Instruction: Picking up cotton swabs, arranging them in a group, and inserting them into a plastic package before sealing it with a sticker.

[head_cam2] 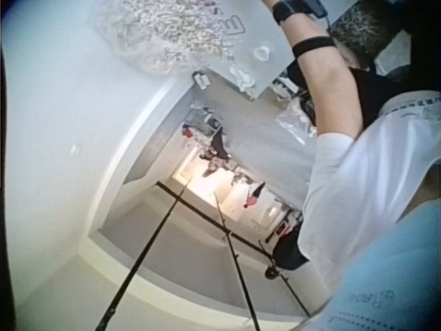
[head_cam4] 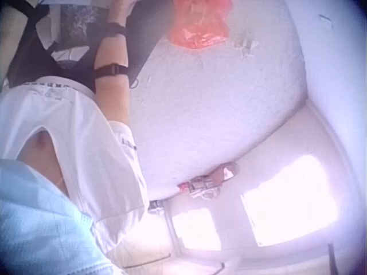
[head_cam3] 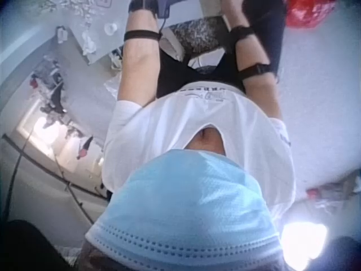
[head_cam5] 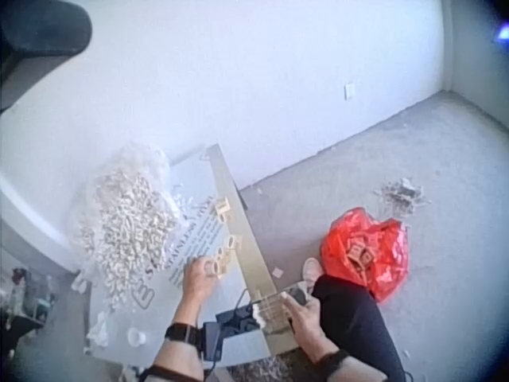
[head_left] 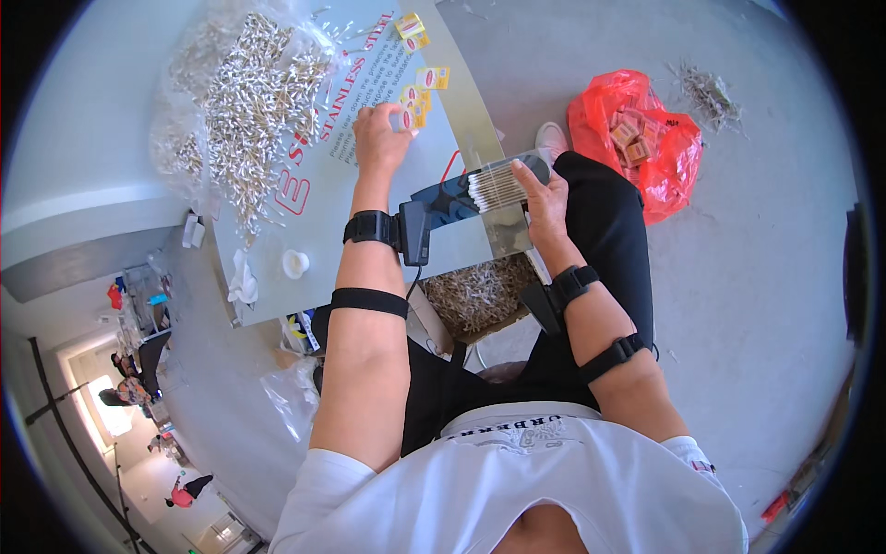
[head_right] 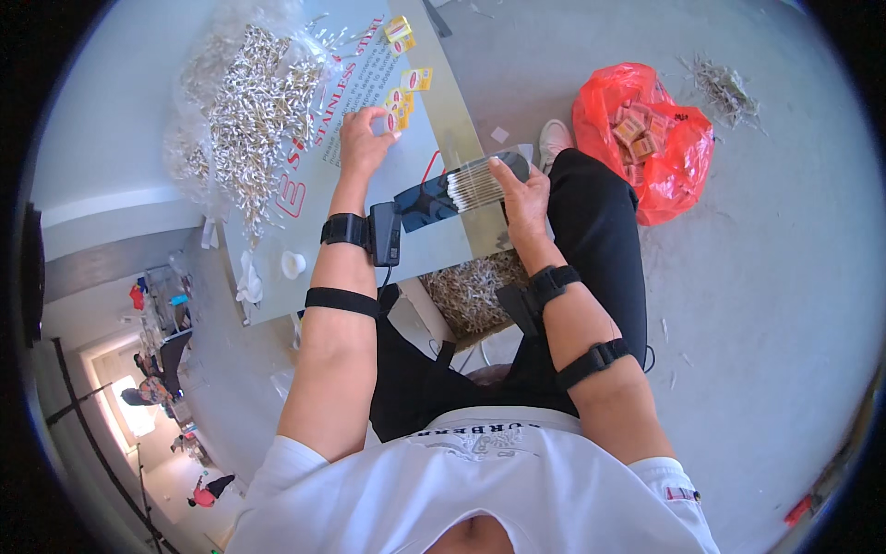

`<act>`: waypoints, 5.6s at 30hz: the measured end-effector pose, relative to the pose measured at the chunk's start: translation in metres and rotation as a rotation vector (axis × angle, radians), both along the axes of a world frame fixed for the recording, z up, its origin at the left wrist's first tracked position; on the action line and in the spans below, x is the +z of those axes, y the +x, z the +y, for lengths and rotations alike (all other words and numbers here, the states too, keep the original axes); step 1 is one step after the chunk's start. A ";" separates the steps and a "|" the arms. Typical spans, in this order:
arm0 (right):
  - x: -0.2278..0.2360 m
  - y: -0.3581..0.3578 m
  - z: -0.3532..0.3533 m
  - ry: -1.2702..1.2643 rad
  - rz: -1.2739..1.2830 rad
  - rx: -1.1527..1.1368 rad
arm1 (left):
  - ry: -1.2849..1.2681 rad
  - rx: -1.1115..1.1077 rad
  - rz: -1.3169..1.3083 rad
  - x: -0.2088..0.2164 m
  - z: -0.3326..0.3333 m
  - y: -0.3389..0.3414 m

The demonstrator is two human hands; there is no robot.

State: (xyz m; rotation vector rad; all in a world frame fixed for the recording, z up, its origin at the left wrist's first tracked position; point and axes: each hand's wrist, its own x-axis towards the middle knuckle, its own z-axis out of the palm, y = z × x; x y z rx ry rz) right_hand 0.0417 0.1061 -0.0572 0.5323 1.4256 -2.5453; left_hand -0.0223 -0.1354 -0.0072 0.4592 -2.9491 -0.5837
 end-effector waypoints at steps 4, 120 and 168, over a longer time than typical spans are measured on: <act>0.001 0.000 -0.001 -0.024 -0.018 0.000 | 0.090 -0.075 -0.042 0.000 -0.017 -0.009; 0.091 -0.067 -0.143 0.876 0.784 0.789 | 0.411 -0.005 0.364 -0.004 -0.049 0.136; 0.068 -0.035 -0.153 1.085 1.049 0.485 | -0.062 0.101 0.349 -0.020 -0.086 0.131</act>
